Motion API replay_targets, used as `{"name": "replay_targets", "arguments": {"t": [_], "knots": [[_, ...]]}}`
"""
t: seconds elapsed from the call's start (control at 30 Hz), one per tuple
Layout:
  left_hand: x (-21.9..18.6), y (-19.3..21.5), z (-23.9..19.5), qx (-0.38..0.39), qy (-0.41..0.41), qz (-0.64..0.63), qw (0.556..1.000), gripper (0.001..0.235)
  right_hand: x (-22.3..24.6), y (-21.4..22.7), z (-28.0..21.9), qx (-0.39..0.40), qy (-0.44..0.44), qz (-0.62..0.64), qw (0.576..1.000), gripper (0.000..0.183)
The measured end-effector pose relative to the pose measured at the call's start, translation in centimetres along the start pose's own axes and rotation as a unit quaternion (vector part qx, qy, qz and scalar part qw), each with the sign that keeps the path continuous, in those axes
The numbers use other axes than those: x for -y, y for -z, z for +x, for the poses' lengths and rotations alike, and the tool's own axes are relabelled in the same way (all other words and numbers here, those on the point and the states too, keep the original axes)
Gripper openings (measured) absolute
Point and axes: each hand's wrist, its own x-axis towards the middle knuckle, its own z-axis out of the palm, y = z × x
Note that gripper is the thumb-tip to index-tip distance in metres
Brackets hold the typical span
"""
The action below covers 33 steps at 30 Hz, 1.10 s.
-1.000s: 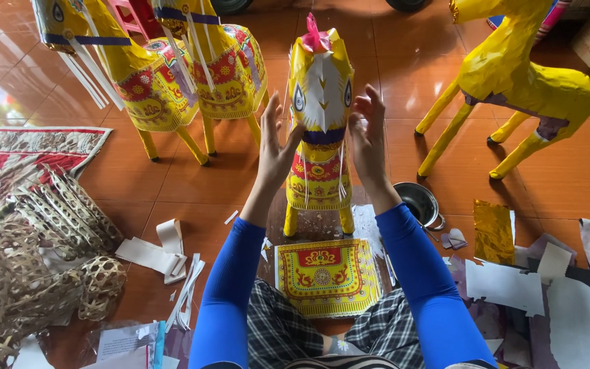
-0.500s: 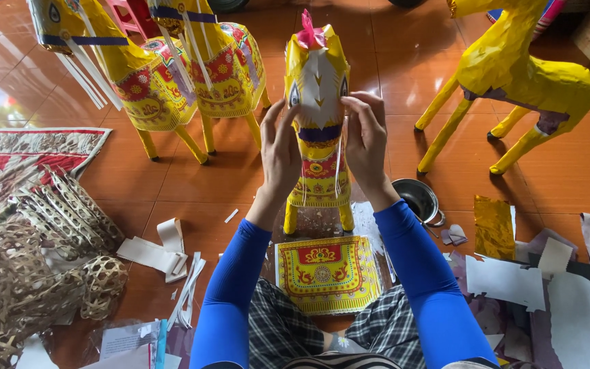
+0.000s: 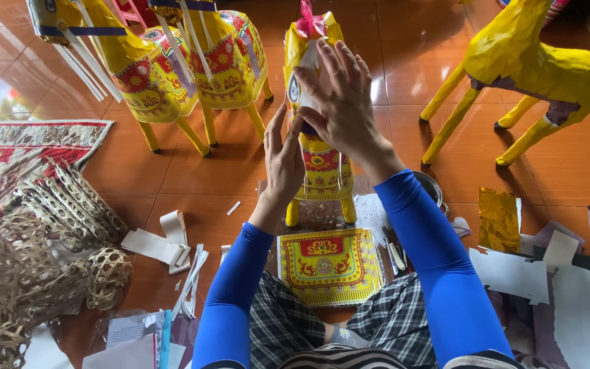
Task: Assembling and decorating a traditional paper horse figurine using glue and paper strips.
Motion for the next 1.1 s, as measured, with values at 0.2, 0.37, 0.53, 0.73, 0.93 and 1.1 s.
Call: {"name": "replay_targets", "arguments": {"t": [0.2, 0.37, 0.53, 0.73, 0.93, 1.1], "knots": [[-0.6, 0.5, 0.2, 0.006, 0.012, -0.022, 1.0, 0.06, -0.6, 0.1, -0.9, -0.008, 0.019, 0.015, 1.0, 0.069], [0.2, 0.6, -0.7, -0.01, 0.037, -0.06, 0.997, 0.058, -0.2, 1.7, -2.6, -0.155, -0.08, 0.217, 0.96, 0.045], [-0.8, 1.1, 0.0, -0.001, 0.019, -0.028, 0.999, 0.06, 0.3, 1.0, -6.5, -0.153, -0.132, 0.279, 0.939, 0.038], [-0.2, 1.0, -1.5, -0.015, 0.028, -0.024, 0.999, 0.061, 2.1, 2.6, -10.3, -0.181, -0.122, 0.185, 0.958, 0.025], [3.8, 2.2, -8.4, 0.006, 0.187, -0.079, 0.979, 0.047, -1.8, -1.1, -25.0, -0.112, -0.439, 0.345, 0.822, 0.019], [4.6, 4.3, -19.3, 0.153, 0.285, -0.046, 0.945, 0.031, -2.6, -4.3, -43.1, 0.039, -0.637, 0.316, 0.702, 0.009]]}}
